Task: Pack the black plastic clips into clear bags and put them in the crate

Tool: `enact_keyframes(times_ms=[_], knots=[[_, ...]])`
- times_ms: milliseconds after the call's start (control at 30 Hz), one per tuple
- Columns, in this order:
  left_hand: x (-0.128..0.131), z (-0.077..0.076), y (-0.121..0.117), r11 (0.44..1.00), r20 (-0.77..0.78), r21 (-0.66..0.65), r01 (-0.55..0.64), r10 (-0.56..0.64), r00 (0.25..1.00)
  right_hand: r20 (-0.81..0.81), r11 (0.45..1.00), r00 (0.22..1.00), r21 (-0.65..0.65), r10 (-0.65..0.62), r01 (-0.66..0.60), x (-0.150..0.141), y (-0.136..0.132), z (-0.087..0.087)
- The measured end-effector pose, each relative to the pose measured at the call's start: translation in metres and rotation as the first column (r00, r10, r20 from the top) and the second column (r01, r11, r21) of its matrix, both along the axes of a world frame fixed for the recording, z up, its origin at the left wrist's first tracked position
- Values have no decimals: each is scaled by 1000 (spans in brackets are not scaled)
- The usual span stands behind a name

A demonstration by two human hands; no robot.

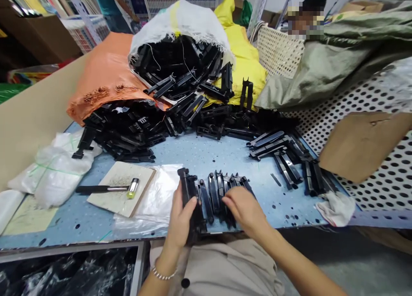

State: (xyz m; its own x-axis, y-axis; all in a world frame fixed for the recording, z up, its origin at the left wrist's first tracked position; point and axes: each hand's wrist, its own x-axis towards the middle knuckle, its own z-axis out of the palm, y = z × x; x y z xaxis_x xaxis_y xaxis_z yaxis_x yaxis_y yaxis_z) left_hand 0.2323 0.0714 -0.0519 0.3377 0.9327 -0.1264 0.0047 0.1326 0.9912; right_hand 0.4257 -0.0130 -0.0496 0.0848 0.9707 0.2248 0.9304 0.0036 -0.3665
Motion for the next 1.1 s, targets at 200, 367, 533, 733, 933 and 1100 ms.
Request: enact_keyframes(times_ms=[200, 367, 533, 733, 933, 1100], knots=[[5, -24, 0, 1000, -189, -3, 16, -17, 982, 109, 949, 959, -152, -262, 277, 49, -7, -21], [42, -24, 2, 979, 59, -202, 10, 2, 998, 138, 936, 947, -164, -292, 312, 80, 21, -24], [32, -9, 1, 873, 127, -487, -26, 100, 987, 37, 966, 974, -129, -223, 226, 103, 23, -12], [28, 9, -19, 842, 274, -521, -140, 320, 907, -473, 992, 876, -124, -94, 40, 28, -2, 24], [32, 12, -24, 879, 378, -459, -126, 321, 868, -705, 980, 709, -129, 16, -149, -54, -5, 26], [-5, 3, -6, 996, 66, -82, -26, 31, 997, -901, 956, 366, -281, -232, -86, -37, 2, 7]])
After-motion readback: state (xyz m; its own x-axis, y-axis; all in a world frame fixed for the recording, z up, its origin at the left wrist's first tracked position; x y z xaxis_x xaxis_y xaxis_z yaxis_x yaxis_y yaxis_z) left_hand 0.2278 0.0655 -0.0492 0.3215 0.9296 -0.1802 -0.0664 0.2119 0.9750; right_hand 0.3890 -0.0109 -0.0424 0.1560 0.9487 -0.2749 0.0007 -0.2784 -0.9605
